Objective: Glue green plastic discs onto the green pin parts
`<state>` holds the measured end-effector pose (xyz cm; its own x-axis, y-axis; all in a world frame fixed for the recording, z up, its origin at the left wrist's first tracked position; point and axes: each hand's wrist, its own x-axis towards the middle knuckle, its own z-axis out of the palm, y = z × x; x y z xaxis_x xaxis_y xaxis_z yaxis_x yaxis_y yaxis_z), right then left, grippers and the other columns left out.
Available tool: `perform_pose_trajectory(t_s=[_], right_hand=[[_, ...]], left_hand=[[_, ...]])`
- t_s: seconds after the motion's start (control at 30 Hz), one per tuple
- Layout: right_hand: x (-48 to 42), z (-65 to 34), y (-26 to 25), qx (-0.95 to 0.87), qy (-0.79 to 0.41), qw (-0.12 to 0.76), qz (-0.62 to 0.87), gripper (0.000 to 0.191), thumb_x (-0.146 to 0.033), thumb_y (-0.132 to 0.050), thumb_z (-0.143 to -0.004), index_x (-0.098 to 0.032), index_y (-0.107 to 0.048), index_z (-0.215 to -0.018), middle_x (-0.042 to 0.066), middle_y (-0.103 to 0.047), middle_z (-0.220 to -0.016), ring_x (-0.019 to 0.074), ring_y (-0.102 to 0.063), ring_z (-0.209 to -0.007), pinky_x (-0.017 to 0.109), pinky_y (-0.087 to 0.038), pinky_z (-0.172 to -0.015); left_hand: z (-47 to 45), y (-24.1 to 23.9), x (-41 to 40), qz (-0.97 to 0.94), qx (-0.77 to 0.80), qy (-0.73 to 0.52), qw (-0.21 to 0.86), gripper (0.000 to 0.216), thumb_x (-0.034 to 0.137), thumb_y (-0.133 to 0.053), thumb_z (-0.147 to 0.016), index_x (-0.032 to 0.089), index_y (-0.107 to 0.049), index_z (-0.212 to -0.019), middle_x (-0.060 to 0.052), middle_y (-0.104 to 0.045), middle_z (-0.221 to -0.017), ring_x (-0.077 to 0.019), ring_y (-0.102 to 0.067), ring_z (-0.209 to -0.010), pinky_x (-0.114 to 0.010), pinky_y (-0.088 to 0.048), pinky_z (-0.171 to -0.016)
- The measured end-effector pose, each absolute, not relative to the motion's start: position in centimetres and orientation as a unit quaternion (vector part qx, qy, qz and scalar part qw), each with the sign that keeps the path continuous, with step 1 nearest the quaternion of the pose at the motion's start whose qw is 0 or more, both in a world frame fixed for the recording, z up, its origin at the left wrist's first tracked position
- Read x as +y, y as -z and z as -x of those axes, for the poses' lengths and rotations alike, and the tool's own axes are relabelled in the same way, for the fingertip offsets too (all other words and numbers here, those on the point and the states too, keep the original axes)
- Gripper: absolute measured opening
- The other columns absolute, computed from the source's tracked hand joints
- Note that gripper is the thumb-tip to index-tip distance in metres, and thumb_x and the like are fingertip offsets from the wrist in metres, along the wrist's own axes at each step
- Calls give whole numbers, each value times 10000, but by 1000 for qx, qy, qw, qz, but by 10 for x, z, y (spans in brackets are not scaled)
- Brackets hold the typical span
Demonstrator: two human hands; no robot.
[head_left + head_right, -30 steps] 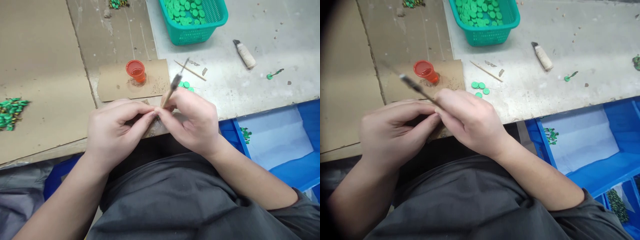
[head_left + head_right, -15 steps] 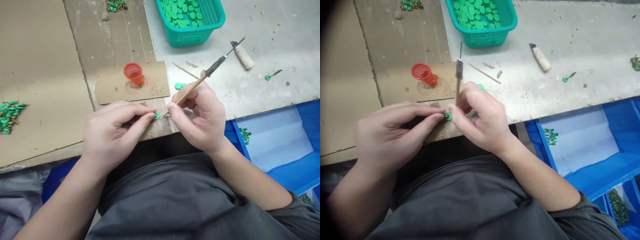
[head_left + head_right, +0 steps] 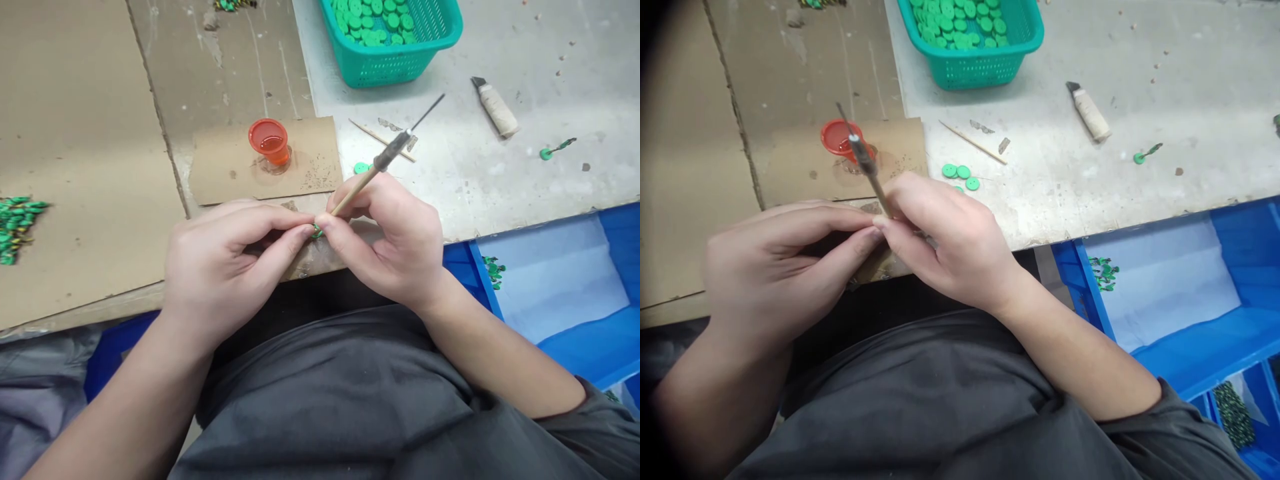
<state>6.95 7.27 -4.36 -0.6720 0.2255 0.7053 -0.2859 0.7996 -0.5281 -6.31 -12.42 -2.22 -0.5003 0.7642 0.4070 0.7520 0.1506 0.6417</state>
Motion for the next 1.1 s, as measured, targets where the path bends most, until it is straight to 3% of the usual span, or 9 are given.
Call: perform_pose_trajectory(t_s=[0.17,0.9,1.1], right_hand=[[73,-69,41,-843,-342,415,-29,145,-215,-756,-1176,-310,-669,-1109,-42,-783,-969,166,-817,-863,321,-708,-819],[66,-69,31,-867,-318,383,-18,127,-232,-741,-1213,-291,-692,-1113,-32,-806,-962,172,-825,-869,328,-723,-821],[67,-71,40,-841,-318,438,-19,119,-234,-778,-1165,-315,-693,-1152,-41,-791,-946,188,-811,-832,361,-711,-763]], left_hand=[[63,23,-125,-507,751,-424,11,93,255,-817,-1219,311,-892,-1213,49,-875,-1182,-143,-820,-997,-265,-627,-908],[63,21,-125,-518,743,-423,4,140,249,-748,-1243,289,-854,-1160,55,-864,-1145,-136,-816,-993,-233,-620,-942],[63,20,-126,-505,752,-424,12,86,245,-830,-1213,314,-877,-1193,58,-873,-1167,-143,-826,-1002,-258,-636,-920]])
